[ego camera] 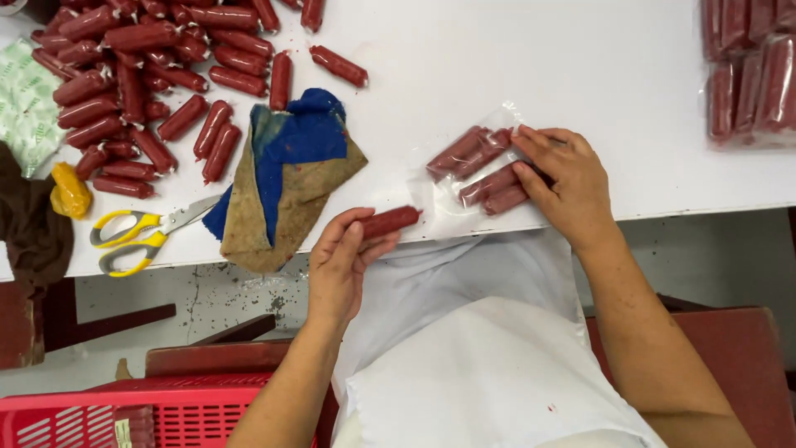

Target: Manually picking up small sausages from a pile and placing them into plastic bags for packaging.

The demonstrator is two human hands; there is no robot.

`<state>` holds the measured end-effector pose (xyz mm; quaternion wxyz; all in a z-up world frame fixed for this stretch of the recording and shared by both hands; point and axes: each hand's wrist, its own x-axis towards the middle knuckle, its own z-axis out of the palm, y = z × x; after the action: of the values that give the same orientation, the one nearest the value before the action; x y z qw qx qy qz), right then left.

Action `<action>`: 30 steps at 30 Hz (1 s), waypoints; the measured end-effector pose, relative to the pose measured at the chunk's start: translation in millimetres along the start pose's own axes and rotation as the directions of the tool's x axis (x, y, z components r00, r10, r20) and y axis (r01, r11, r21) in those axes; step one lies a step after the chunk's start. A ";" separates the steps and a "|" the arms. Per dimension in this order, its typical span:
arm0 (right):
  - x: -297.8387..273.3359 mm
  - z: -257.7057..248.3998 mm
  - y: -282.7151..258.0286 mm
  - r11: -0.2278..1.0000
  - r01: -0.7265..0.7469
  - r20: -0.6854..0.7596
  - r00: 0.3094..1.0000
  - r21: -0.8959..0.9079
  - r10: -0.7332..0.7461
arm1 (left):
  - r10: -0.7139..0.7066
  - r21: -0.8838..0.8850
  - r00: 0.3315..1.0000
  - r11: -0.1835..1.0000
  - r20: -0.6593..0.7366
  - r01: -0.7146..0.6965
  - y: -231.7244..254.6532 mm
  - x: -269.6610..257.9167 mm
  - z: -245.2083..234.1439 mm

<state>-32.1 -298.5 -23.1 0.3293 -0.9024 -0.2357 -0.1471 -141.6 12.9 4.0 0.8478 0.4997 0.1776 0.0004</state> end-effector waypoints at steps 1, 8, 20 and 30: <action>0.2 -1.2 -1.5 1.000 -0.004 -0.003 1.000 -0.002 0.004 | -0.002 0.002 1.000 1.000 0.005 0.002 0.7 0.3 5.2; -2.5 1.0 4.2 0.999 -0.042 0.037 0.998 -0.013 0.042 | -0.107 0.184 0.988 0.979 0.108 0.085 -30.1 28.8 22.5; 13.5 -15.0 16.6 0.981 -0.145 0.168 0.978 0.129 0.122 | 0.057 0.702 0.709 -0.211 0.703 -0.680 -8.3 66.5 116.6; 25.0 -39.0 26.2 0.990 -0.113 0.319 0.938 -0.079 0.132 | -0.201 0.751 0.783 -0.223 0.588 -0.621 13.5 50.4 143.3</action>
<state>-1.6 -333.8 2.5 0.2676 -0.9367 -0.2253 0.0167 -48.8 -92.7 63.0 0.1449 0.9576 -0.2230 -0.1110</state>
